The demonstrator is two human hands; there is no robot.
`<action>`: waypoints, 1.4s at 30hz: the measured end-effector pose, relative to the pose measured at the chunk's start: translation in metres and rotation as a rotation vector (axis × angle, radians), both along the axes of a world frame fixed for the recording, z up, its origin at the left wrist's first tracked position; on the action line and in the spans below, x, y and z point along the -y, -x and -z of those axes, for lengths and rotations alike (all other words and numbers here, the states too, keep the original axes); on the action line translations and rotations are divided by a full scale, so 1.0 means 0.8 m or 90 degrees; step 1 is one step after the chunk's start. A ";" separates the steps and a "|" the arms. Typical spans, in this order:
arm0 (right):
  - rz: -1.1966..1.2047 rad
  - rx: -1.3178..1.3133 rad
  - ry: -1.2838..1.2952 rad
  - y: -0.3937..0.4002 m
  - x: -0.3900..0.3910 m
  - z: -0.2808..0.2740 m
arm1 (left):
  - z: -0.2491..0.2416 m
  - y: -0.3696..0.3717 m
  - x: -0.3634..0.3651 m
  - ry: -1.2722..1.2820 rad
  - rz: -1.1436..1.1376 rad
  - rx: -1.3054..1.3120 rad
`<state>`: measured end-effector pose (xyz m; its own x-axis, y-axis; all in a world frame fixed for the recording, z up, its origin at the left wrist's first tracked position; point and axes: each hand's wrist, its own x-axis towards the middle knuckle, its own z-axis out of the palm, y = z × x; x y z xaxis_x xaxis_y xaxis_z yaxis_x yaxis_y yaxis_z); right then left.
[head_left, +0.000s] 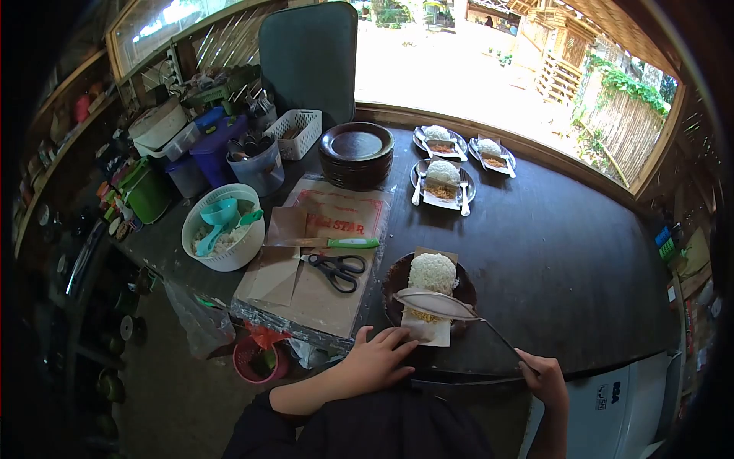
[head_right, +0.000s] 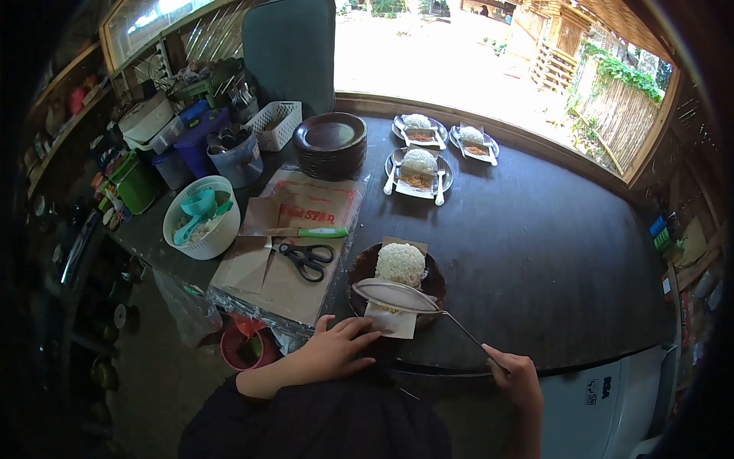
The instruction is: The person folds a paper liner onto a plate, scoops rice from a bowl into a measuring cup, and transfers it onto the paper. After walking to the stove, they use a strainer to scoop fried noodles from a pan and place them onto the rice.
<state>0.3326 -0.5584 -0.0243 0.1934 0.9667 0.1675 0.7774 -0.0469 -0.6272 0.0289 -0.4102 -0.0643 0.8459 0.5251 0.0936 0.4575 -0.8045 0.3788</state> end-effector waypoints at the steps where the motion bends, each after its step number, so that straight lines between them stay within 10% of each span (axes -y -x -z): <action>1: -0.010 0.009 0.007 0.001 0.000 -0.006 | 0.000 0.000 -0.001 -0.003 -0.002 0.004; 42: -0.004 -0.052 0.060 0.005 -0.003 -0.005 | -0.003 0.003 -0.001 0.029 -0.006 0.012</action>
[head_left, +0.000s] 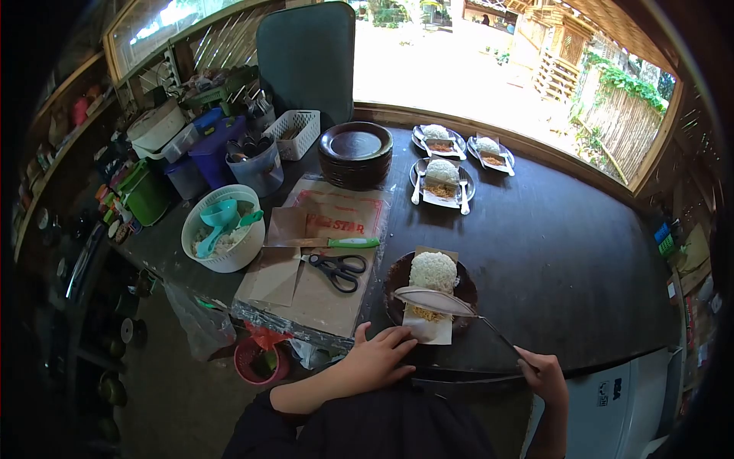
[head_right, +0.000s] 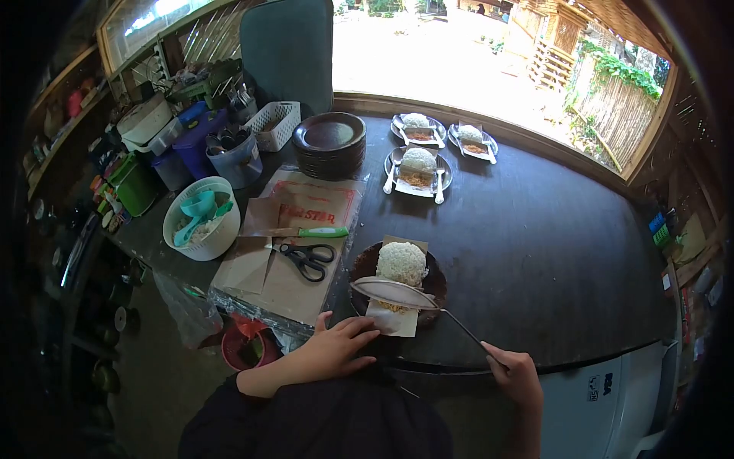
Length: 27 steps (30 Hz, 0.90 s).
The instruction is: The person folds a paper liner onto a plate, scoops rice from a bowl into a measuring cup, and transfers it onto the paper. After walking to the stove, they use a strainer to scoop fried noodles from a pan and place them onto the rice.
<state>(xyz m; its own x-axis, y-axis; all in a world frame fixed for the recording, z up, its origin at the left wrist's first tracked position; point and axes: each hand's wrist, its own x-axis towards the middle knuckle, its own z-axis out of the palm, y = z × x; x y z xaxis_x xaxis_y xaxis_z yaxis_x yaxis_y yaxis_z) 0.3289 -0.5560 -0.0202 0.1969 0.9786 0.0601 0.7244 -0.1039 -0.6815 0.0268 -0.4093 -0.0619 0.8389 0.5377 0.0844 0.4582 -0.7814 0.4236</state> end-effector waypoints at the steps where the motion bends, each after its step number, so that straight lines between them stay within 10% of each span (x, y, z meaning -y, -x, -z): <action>1: -0.006 0.011 -0.004 0.000 0.000 -0.001 | 0.000 -0.001 0.000 0.002 -0.007 -0.002; 27: 0.034 -0.106 -0.019 0.005 0.019 0.005 | -0.002 -0.001 0.007 0.019 -0.030 -0.045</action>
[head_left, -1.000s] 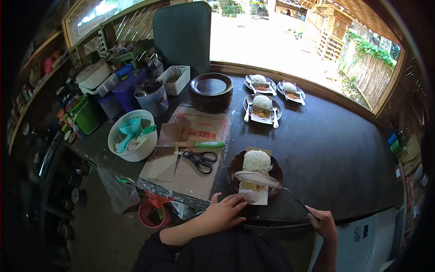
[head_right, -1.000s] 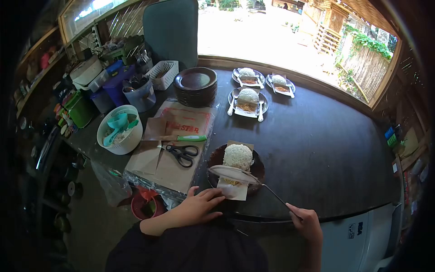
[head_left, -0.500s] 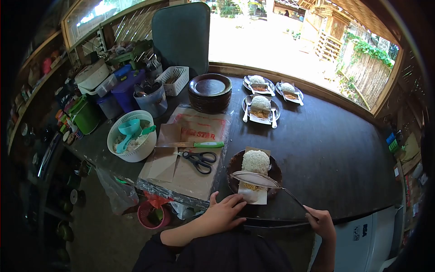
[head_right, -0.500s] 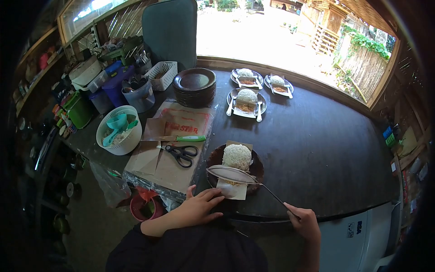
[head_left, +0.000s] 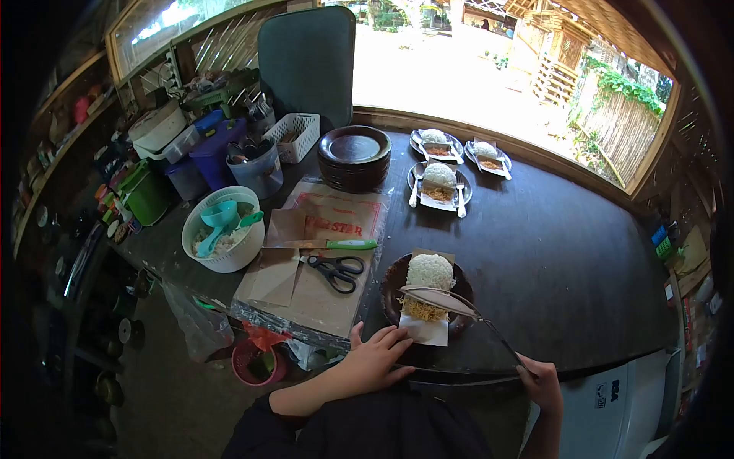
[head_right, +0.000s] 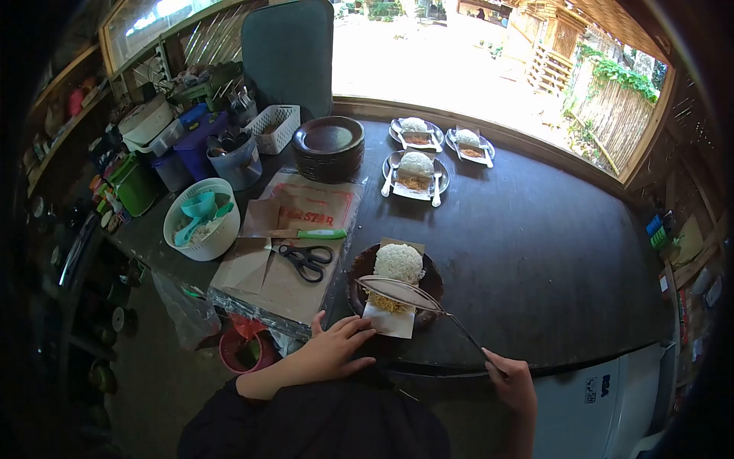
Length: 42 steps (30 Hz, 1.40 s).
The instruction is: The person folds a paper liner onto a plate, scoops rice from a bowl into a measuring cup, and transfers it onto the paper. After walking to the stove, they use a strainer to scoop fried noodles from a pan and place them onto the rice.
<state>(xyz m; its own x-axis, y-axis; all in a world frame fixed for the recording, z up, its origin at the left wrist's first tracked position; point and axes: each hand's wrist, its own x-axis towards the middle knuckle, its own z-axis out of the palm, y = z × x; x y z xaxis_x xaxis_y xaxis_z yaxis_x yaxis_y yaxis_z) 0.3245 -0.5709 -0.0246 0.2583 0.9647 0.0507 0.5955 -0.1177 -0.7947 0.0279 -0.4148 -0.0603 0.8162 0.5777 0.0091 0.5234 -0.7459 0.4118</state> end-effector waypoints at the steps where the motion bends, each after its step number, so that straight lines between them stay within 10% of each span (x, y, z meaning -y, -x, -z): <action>1: 0.006 -0.020 0.016 0.002 -0.001 -0.005 | 0.000 -0.001 0.000 -0.003 -0.006 0.000; 22: -0.079 -0.398 0.164 0.051 -0.033 0.025 | -0.005 -0.026 0.017 0.307 0.091 0.417; 32: -0.413 -0.574 0.293 0.161 -0.100 0.022 | 0.009 0.003 0.059 0.722 -0.119 0.559; 42: -0.609 -0.495 0.397 0.344 -0.106 0.043 | 0.037 0.168 0.139 0.646 -0.371 0.768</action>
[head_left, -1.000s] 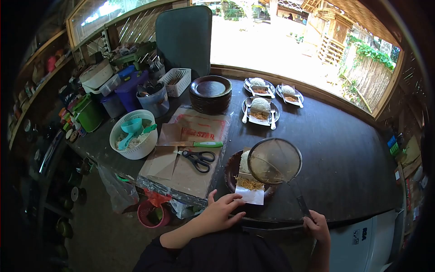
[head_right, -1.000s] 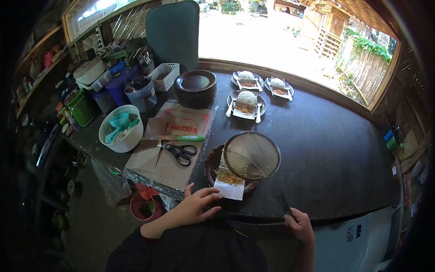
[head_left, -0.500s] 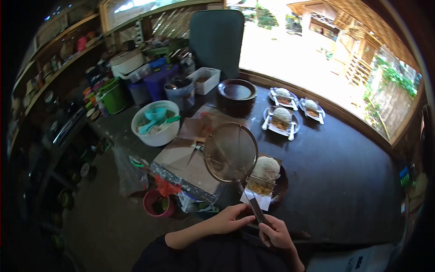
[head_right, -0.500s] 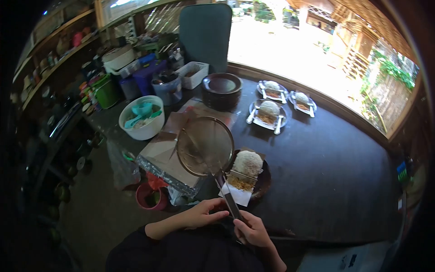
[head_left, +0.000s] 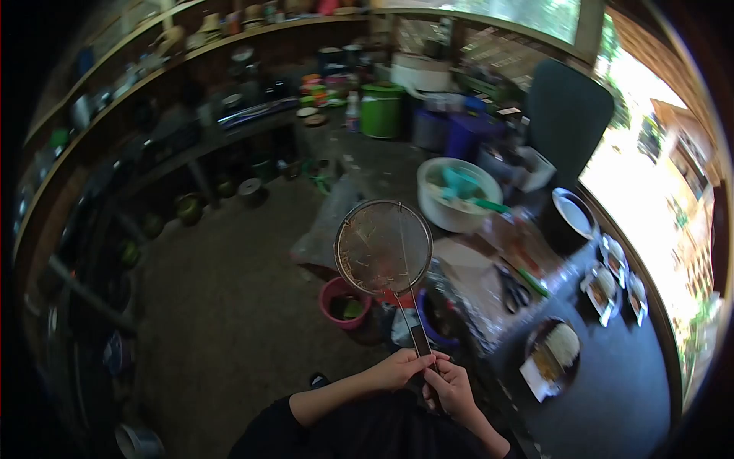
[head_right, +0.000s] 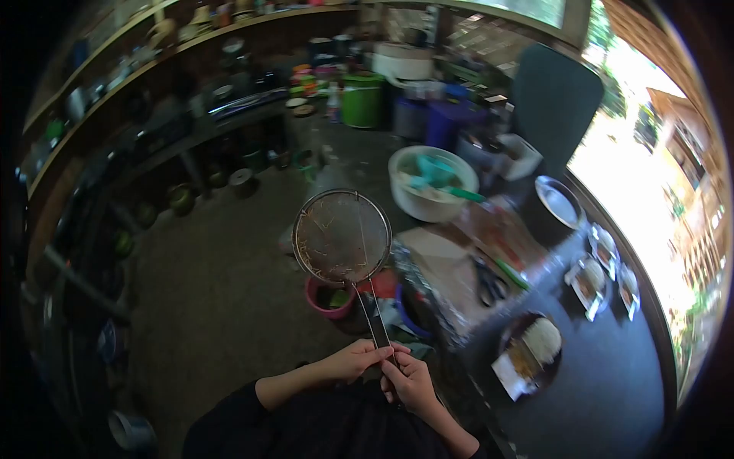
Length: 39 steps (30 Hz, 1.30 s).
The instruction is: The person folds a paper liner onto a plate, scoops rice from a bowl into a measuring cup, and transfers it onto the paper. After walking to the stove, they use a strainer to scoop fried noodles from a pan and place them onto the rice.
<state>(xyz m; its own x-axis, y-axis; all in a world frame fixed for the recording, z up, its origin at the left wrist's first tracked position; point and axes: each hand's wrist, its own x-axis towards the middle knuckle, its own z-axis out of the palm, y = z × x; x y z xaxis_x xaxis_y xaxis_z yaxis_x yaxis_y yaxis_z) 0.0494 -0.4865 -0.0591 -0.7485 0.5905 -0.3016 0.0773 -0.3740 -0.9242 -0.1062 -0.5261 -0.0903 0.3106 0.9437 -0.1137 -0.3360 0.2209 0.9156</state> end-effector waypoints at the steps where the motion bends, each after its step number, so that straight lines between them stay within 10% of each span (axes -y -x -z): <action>1: -0.016 -0.003 0.012 0.028 0.001 0.011 | 0.000 0.025 0.011 0.023 -0.035 0.009; 11: -0.164 -0.111 0.083 0.361 0.078 0.048 | -0.013 0.288 0.146 0.062 -0.461 0.111; 22: -0.285 -0.129 0.124 0.585 0.118 0.078 | 0.016 0.491 0.199 0.083 -0.548 0.055; 39: -0.424 -0.133 0.026 0.908 -0.138 0.071 | 0.015 0.825 -0.032 -0.008 -0.515 0.039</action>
<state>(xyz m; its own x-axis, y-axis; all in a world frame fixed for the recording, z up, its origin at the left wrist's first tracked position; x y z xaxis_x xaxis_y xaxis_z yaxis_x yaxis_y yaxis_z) -0.6766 -0.3760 -0.1156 -0.9919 -0.0226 -0.1246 0.1248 -0.3436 -0.9308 -0.7665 -0.5004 -0.1021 -0.4637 0.8796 -0.1065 -0.4364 -0.1222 0.8914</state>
